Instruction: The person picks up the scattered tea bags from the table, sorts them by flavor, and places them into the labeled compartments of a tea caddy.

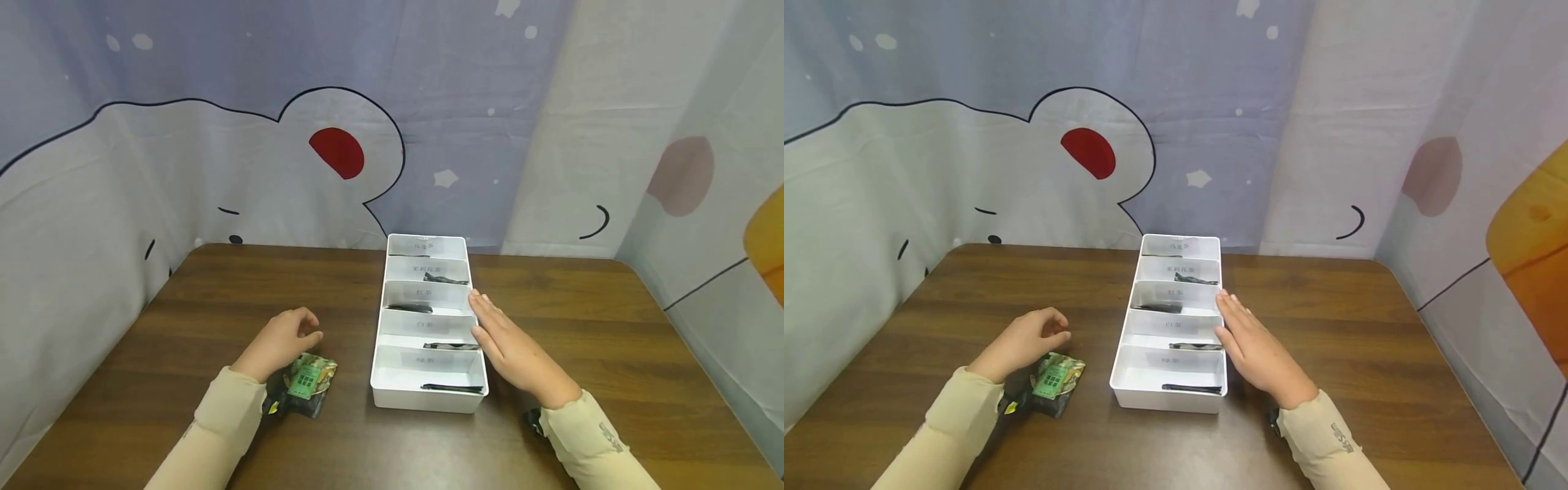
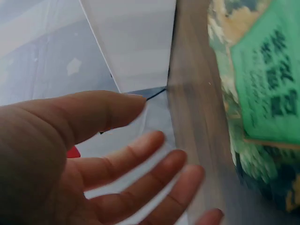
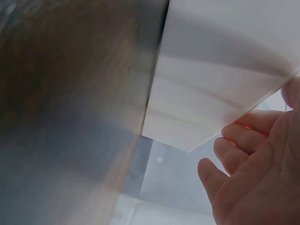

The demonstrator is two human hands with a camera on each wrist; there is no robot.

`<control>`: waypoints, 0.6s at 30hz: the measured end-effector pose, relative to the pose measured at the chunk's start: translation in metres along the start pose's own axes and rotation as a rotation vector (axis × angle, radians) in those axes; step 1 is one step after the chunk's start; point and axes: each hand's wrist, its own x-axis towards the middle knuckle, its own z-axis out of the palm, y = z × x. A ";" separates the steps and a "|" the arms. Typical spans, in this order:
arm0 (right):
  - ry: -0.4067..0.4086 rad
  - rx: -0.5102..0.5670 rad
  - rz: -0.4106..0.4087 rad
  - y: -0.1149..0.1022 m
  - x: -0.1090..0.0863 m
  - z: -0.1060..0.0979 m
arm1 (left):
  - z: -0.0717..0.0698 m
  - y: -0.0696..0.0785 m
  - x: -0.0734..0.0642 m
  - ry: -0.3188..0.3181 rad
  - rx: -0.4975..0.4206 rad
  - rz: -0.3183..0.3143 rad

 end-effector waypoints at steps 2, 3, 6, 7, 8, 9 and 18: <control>-0.001 0.000 0.000 0.000 0.000 0.000 | -0.001 -0.001 -0.003 -0.022 0.035 -0.030; 0.001 -0.001 -0.002 0.000 0.000 0.000 | -0.001 -0.002 -0.004 -0.033 0.049 -0.039; 0.004 -0.001 -0.003 0.000 0.000 -0.001 | -0.001 -0.004 -0.007 -0.063 0.071 -0.071; 0.004 -0.001 -0.004 0.000 0.000 -0.001 | 0.000 -0.005 -0.008 -0.072 0.074 -0.077; 0.004 -0.002 -0.004 0.000 0.000 -0.001 | 0.000 -0.006 -0.009 -0.081 0.076 -0.089; 0.004 -0.003 -0.004 0.000 0.000 -0.001 | 0.000 -0.006 -0.011 -0.093 0.076 -0.102; 0.007 0.003 -0.012 0.001 0.000 0.000 | 0.002 -0.008 -0.015 -0.128 0.099 -0.134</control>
